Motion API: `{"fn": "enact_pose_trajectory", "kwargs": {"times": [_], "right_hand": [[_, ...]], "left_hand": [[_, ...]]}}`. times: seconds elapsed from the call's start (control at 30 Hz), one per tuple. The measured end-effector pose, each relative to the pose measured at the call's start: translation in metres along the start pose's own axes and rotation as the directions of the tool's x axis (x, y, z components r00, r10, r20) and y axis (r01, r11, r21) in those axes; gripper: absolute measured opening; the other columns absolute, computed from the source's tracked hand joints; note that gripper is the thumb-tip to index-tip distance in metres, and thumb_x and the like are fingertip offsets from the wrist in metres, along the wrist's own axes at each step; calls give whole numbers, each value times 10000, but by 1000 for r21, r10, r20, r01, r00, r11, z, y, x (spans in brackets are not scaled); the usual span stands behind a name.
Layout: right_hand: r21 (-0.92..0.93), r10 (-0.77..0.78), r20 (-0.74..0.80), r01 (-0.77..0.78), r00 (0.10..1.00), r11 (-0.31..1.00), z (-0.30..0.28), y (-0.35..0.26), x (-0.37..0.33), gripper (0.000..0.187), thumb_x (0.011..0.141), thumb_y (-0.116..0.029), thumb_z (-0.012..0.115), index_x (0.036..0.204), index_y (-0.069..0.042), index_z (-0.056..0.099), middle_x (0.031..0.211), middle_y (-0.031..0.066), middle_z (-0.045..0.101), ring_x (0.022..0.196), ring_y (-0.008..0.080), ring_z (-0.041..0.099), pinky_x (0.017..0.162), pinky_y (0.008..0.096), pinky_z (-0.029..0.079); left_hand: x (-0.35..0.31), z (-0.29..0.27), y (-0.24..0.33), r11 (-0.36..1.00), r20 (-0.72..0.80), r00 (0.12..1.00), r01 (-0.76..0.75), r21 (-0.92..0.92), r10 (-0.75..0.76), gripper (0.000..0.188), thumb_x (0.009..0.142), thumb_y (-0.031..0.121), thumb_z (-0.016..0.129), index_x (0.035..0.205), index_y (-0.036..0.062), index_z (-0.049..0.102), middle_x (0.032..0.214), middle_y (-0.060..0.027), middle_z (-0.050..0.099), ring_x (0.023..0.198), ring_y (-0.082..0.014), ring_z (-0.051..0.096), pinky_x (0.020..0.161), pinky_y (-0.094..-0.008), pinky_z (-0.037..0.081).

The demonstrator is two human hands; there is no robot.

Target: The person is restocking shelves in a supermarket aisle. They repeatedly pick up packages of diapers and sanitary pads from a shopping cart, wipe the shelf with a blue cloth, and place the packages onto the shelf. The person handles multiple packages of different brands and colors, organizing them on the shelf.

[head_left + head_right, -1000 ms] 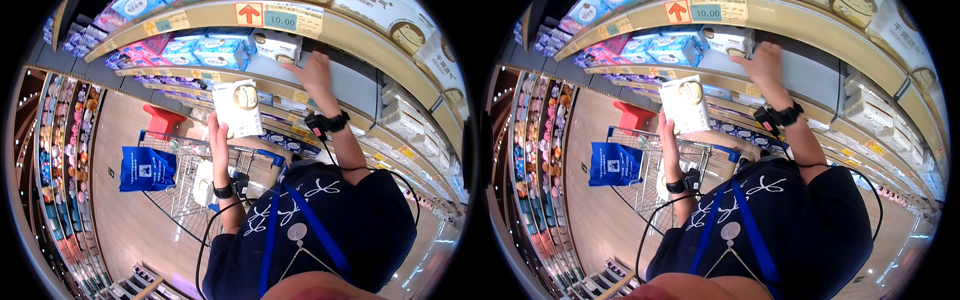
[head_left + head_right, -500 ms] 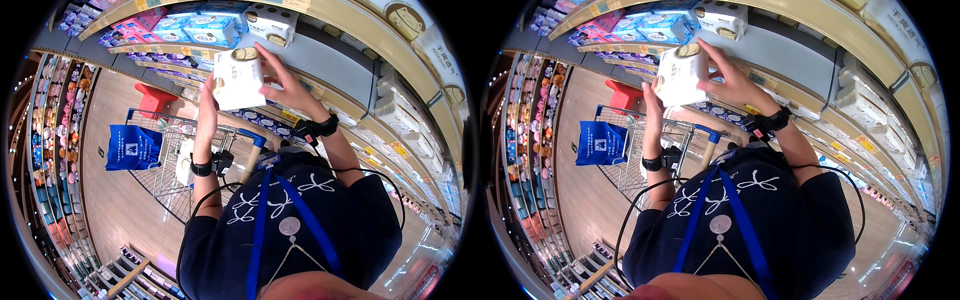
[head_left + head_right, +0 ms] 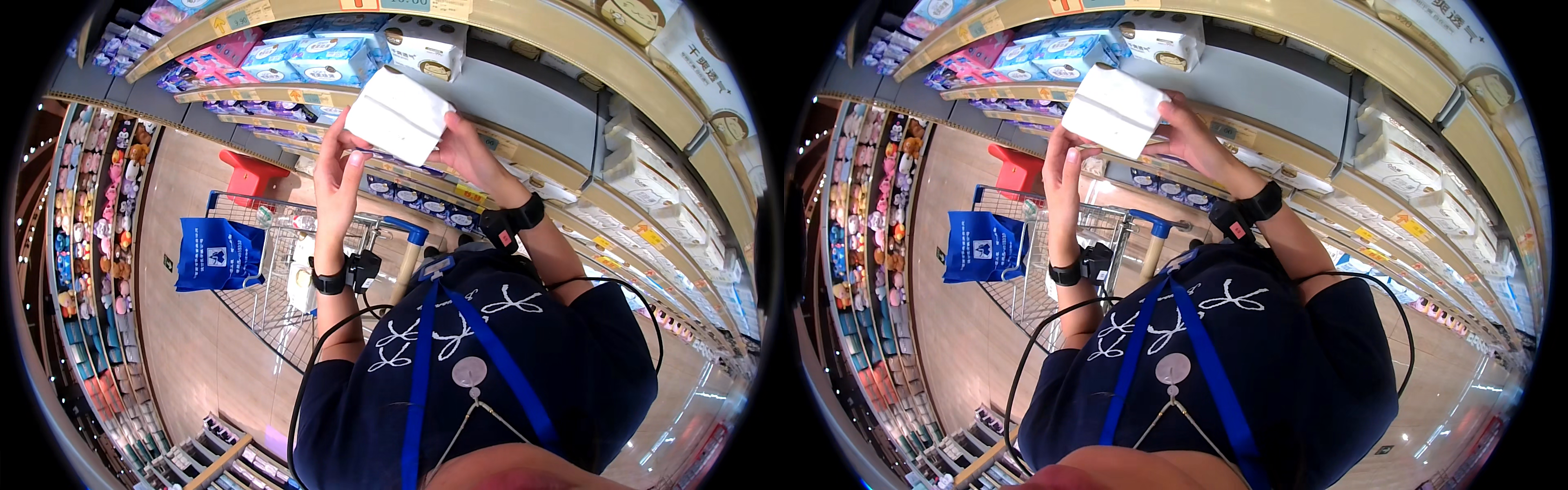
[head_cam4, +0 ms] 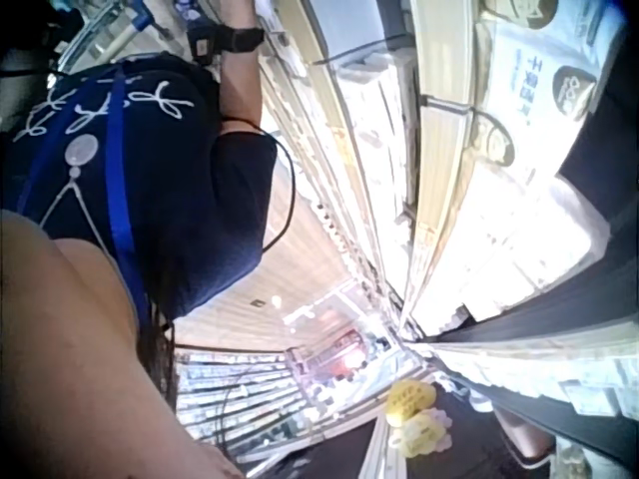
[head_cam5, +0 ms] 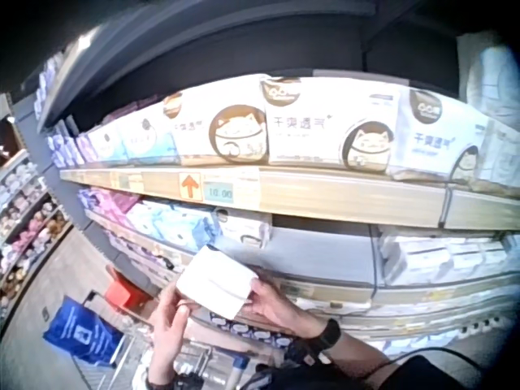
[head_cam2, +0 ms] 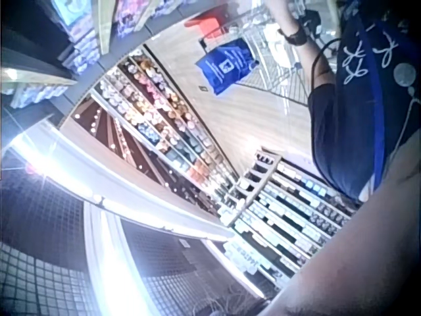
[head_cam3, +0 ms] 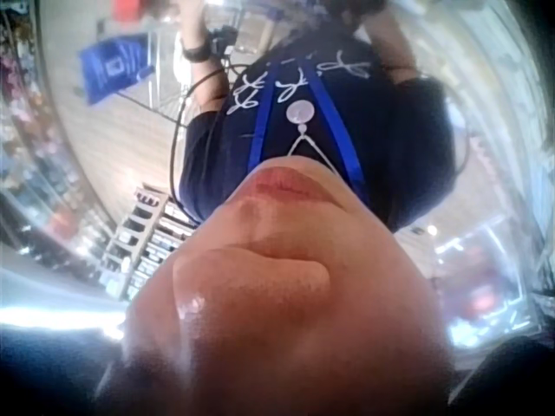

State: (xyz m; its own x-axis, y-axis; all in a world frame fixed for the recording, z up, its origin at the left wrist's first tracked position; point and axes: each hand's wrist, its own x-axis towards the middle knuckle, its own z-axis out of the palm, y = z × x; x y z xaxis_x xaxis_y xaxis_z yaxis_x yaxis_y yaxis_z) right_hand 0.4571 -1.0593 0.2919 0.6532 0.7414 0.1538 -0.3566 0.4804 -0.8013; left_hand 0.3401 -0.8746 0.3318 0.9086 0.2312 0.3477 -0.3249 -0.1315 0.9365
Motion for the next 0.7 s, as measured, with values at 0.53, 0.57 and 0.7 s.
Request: {"fn": "enact_pose_trajectory", "kwargs": {"times": [0.53, 0.57, 0.7], "right_hand": [[-649, -578, -52, 413, 814, 639, 6, -25, -22, 889, 751, -233, 850, 1417, -63, 286, 1353, 160, 415, 1148, 253, 515, 963, 386, 472], [-689, -531, -16, 375, 847, 620, 6, -35, -24, 938, 754, -215, 844, 1463, -79, 245, 1371, 165, 432, 1154, 252, 521, 965, 385, 473], [-850, -528, 58, 319, 848, 420, 9, -41, -21, 902, 740, -147, 835, 1491, -175, 339, 1353, 129, 520, 1183, 238, 559, 896, 334, 530]], "left_hand": [[13, 21, 6, 997, 76, 995, 69, -29, -66, 1033, 739, 73, 815, 1503, 42, 120, 1380, -150, 442, 1244, -249, 520, 1016, -366, 472], [13, 19, 7, 999, 91, 995, 34, -26, -32, 1046, 737, 82, 819, 1509, 39, 114, 1383, -152, 441, 1246, -248, 519, 1019, -363, 471], [29, 14, -1, 994, 91, 990, -107, 33, 104, 907, 768, 37, 787, 1497, 7, 247, 1371, -149, 488, 1237, -232, 533, 1037, -367, 462]]}}
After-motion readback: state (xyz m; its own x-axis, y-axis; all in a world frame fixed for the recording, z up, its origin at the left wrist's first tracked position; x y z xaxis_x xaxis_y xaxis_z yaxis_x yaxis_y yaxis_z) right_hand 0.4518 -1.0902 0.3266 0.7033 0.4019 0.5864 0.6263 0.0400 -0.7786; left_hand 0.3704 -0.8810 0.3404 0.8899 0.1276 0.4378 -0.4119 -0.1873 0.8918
